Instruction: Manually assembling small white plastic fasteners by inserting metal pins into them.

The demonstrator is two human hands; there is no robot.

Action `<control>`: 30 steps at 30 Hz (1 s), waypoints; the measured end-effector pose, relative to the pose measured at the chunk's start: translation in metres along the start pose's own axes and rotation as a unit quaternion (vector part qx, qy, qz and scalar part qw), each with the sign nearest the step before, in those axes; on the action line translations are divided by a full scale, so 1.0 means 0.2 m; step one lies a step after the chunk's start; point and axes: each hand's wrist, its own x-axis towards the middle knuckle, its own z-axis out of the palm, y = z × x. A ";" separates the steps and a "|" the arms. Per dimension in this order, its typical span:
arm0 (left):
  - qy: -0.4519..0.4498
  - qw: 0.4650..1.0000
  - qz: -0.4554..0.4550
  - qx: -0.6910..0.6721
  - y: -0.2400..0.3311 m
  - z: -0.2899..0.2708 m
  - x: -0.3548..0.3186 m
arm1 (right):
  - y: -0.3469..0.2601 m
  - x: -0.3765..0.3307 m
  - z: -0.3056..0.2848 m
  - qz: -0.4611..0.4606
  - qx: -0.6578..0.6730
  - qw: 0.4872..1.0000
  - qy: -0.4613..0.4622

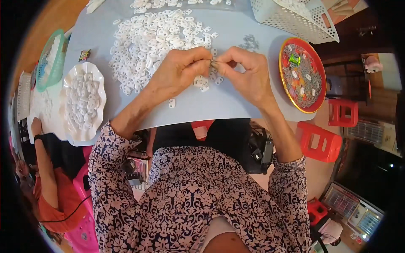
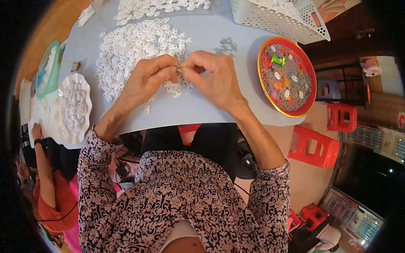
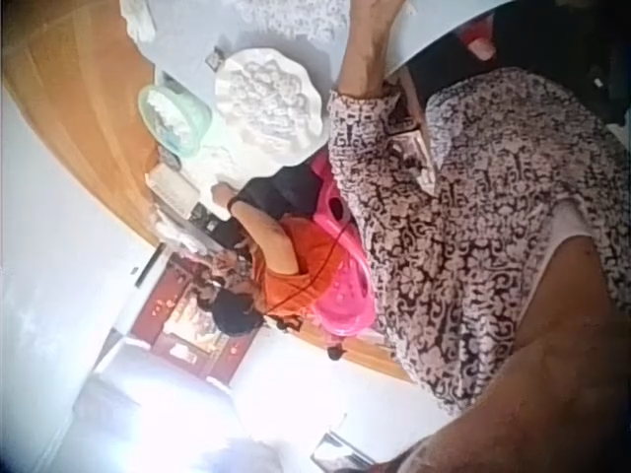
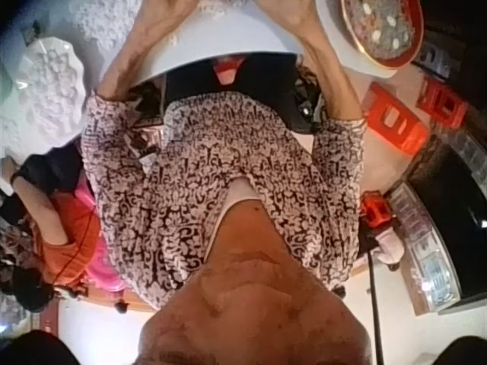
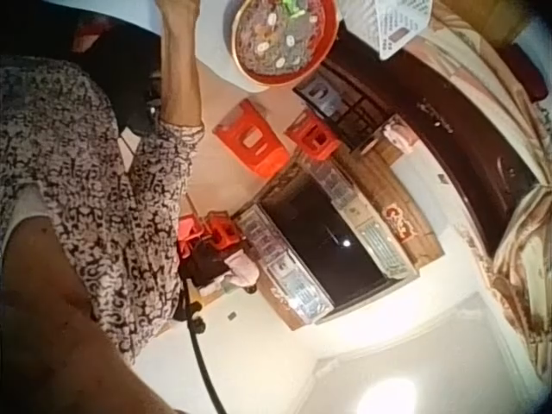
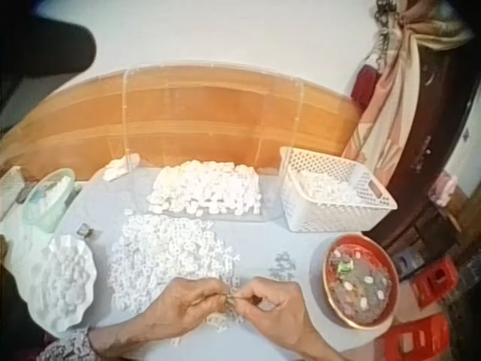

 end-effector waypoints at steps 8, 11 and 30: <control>-0.044 0.988 -0.061 -0.134 -0.04 0.01 -0.01 | -0.02 -0.01 -0.04 0.009 0.003 1.000 -0.020; -0.016 0.993 -0.038 -0.113 -0.04 0.02 -0.01 | -0.02 -0.01 -0.03 0.042 0.034 0.998 -0.021; -0.078 0.972 -0.110 -0.193 -0.01 -0.02 0.00 | 0.00 -0.02 -0.03 -0.007 0.005 1.000 -0.017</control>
